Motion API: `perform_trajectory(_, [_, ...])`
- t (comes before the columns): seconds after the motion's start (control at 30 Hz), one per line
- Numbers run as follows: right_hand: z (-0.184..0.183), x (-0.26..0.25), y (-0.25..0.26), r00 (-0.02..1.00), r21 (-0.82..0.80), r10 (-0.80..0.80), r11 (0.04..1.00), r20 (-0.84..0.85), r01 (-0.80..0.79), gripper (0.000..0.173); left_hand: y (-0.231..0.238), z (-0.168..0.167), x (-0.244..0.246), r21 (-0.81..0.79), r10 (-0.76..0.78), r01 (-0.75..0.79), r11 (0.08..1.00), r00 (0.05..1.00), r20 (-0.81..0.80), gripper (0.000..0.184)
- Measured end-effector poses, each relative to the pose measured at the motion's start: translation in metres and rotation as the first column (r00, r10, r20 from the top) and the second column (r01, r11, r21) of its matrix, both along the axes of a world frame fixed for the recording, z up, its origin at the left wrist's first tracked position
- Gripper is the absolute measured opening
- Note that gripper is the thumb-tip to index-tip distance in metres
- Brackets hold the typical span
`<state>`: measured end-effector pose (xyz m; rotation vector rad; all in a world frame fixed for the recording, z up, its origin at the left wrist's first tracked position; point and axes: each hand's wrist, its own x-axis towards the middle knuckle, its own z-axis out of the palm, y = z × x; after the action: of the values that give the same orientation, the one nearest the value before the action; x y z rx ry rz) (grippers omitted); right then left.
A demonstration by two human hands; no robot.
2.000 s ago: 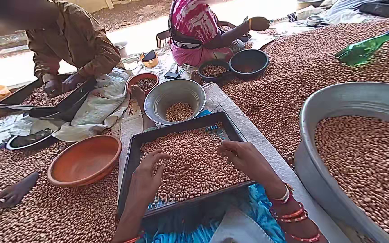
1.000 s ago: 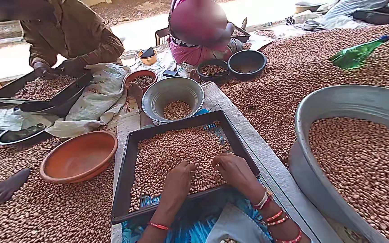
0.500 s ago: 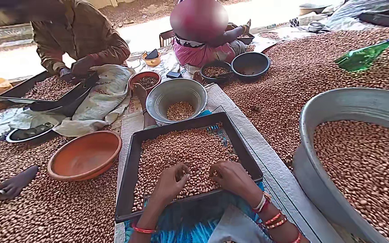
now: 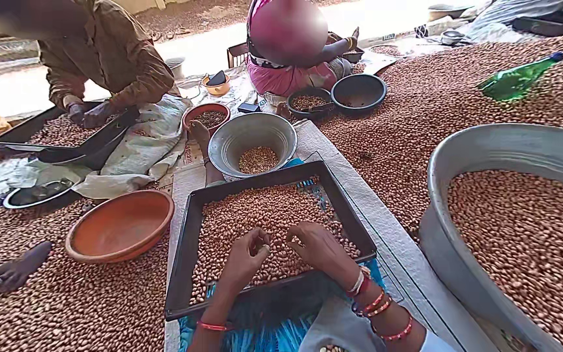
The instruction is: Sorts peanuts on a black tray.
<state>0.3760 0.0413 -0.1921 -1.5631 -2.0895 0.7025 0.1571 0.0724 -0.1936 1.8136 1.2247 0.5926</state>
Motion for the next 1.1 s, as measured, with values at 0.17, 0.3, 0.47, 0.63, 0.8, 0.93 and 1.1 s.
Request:
perform_trajectory(0.17, [0.005, -0.013, 0.006, 0.988, -0.099, 0.023, 0.995, 0.150, -0.008, 0.021, -0.004, 0.010, -0.019, -0.023, -0.041, 0.038, 0.999, 0.986, -0.162, 0.019])
perform_trajectory(0.3, [0.010, -0.015, 0.009, 0.979, -0.187, 0.052, 0.982, 0.200, -0.013, 0.023, -0.019, 0.013, 0.004, -0.010, -0.145, 0.156, 0.988, 0.888, -0.437, 0.018])
perform_trajectory(0.47, [0.012, -0.013, 0.008, 0.979, -0.242, 0.043, 0.970, 0.197, 0.006, 0.024, -0.015, 0.012, 0.022, -0.116, -0.206, 0.170, 0.979, 0.817, -0.539, 0.023])
perform_trajectory(0.63, [0.009, -0.013, 0.010, 0.983, -0.250, 0.016, 0.968, 0.184, 0.031, 0.023, -0.011, 0.017, 0.000, -0.115, -0.311, 0.290, 0.950, 0.911, -0.271, 0.019])
perform_trajectory(0.8, [0.007, -0.011, 0.010, 0.983, -0.242, 0.021, 0.970, 0.183, 0.024, 0.024, -0.002, 0.034, -0.049, -0.092, -0.364, 0.432, 0.897, 0.840, 0.402, 0.017])
perform_trajectory(0.93, [0.010, -0.010, 0.010, 0.979, -0.257, 0.035, 0.966, 0.199, 0.018, 0.025, 0.018, 0.030, -0.050, 0.261, 0.119, -0.062, 0.963, 0.971, -0.208, 0.013])
perform_trajectory(1.1, [0.035, -0.005, -0.010, 0.944, -0.152, 0.310, 0.934, -0.109, -0.324, 0.013, 0.025, 0.011, -0.029, 0.219, 0.169, -0.075, 0.973, 0.876, -0.452, 0.024])
